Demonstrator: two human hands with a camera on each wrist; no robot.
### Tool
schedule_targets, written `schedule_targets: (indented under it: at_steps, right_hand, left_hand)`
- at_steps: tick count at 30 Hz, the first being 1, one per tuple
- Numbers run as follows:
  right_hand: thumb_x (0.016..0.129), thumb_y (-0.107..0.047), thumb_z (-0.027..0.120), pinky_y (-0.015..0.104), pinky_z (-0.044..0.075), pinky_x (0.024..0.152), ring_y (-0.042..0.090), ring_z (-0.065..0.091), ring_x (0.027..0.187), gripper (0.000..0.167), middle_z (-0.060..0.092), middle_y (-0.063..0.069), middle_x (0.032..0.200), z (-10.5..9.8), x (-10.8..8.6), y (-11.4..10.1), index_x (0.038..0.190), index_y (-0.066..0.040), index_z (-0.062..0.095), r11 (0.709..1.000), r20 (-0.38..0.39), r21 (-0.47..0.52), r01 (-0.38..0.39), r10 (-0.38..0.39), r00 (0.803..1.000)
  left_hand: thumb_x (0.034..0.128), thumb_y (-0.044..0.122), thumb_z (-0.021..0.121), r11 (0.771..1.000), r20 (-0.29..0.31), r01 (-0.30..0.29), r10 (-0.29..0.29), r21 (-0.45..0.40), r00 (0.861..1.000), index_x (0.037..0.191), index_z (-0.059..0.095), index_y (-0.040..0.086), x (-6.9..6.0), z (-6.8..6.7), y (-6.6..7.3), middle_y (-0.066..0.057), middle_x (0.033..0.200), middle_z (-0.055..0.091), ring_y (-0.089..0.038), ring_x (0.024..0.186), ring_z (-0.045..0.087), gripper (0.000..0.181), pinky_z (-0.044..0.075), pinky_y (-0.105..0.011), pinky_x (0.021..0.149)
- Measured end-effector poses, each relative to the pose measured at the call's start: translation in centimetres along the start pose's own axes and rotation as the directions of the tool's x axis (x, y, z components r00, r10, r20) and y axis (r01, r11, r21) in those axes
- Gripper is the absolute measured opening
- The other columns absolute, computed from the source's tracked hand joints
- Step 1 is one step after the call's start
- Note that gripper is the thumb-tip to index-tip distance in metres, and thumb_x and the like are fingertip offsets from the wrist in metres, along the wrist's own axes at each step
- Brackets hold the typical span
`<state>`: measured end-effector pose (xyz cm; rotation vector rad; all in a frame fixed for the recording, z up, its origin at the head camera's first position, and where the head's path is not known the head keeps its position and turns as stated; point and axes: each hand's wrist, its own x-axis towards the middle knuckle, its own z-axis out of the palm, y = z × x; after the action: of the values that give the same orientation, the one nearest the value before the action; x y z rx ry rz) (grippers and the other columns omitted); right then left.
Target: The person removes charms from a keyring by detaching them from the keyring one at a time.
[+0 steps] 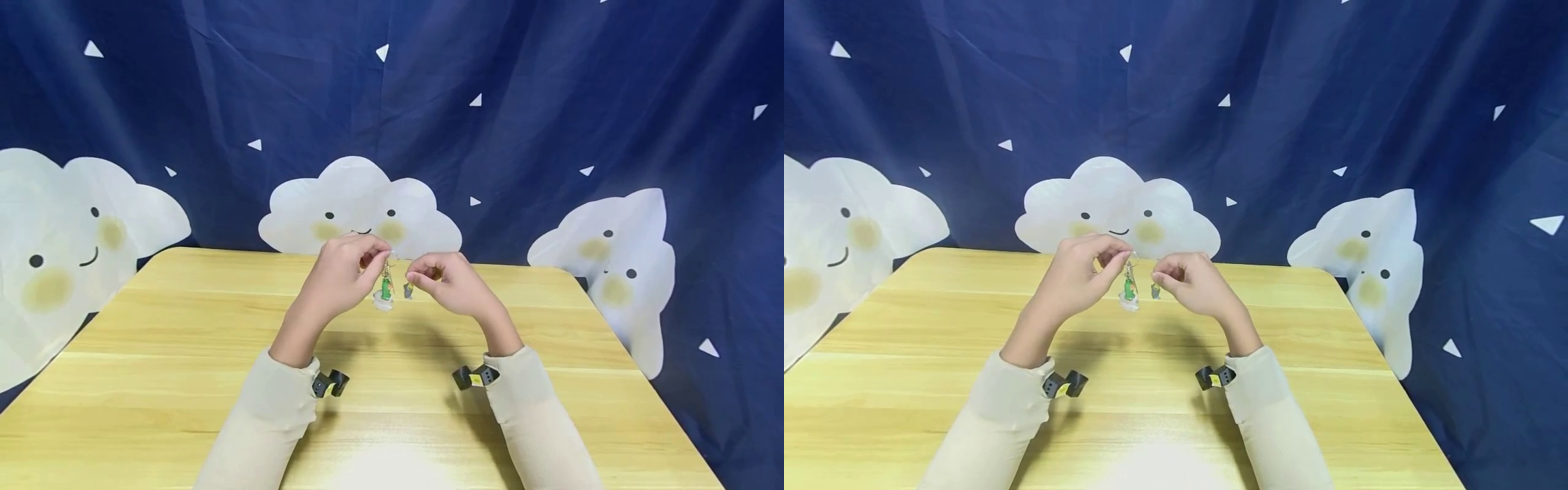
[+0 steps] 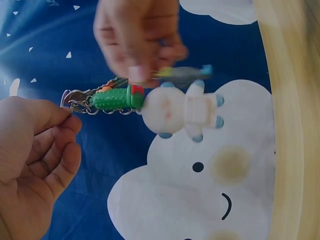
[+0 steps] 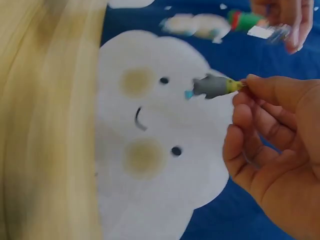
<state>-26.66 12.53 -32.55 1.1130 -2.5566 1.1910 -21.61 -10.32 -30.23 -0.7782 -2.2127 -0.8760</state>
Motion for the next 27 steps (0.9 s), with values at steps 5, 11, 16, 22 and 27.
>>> schedule_targets:
  at_steps: [5,11,16,22,27]
  right_hand:
    - [0.098,-0.01,0.07,0.029,0.047,0.063,0.012,0.055,0.067,0.009,0.068,-0.004,0.077,0.8,0.3,2.6,0.092,-0.007,0.076,0.995,0.112,-0.013,-0.1,0.101,0.989]
    - [0.099,-0.009,0.068,0.028,0.044,0.062,0.011,0.05,0.065,0.011,0.07,0.006,0.078,1.5,0.3,5.5,0.092,-0.005,0.076,0.988,0.23,-0.019,-0.154,0.154,0.961]
    - [0.098,-0.006,0.068,0.025,0.037,0.054,0.011,0.044,0.058,0.012,0.063,0.001,0.069,1.5,0.2,7.4,0.09,-0.002,0.076,0.978,0.274,0.026,-0.205,0.19,0.943]
    - [0.099,-0.004,0.065,0.024,0.038,0.054,0.012,0.047,0.058,0.014,0.059,-0.001,0.066,1.9,1.0,9.4,0.092,0.003,0.075,0.957,0.287,0.081,-0.277,0.244,0.926]
    - [0.099,-0.002,0.064,0.025,0.046,0.06,0.013,0.053,0.064,0.013,0.062,0.002,0.07,2.3,2.3,10.8,0.095,0.006,0.073,0.941,0.303,0.111,-0.321,0.275,0.912]
  left_hand:
    - [0.0964,0.004,0.067,1.0,-0.001,0.001,-0.001,0.001,1.0,0.099,0.076,0.002,-0.1,0.0,-0.1,-0.005,0.085,0.071,-0.017,0.075,0.061,0.01,0.054,-0.029,0.069]
    - [0.0964,0.005,0.068,1.0,-0.01,0.011,-0.011,0.002,1.0,0.099,0.076,0.002,0.0,-0.1,-0.1,-0.005,0.086,0.071,-0.016,0.075,0.061,0.009,0.055,-0.028,0.07]
    - [0.0964,0.005,0.068,1.0,-0.008,0.005,-0.005,-0.007,1.0,0.098,0.076,0.002,0.1,0.0,-0.1,-0.005,0.086,0.071,-0.016,0.077,0.062,0.009,0.055,-0.026,0.071]
    - [0.0968,0.005,0.067,1.0,0.001,0.013,-0.013,-0.003,1.0,0.098,0.076,0.002,0.1,0.1,-0.2,-0.005,0.087,0.071,-0.015,0.077,0.062,0.01,0.055,-0.026,0.072]
    - [0.0967,0.005,0.067,1.0,-0.007,0.017,-0.017,0.009,1.0,0.099,0.076,0.003,0.0,-0.1,-0.2,-0.005,0.088,0.071,-0.015,0.077,0.062,0.009,0.055,-0.026,0.071]
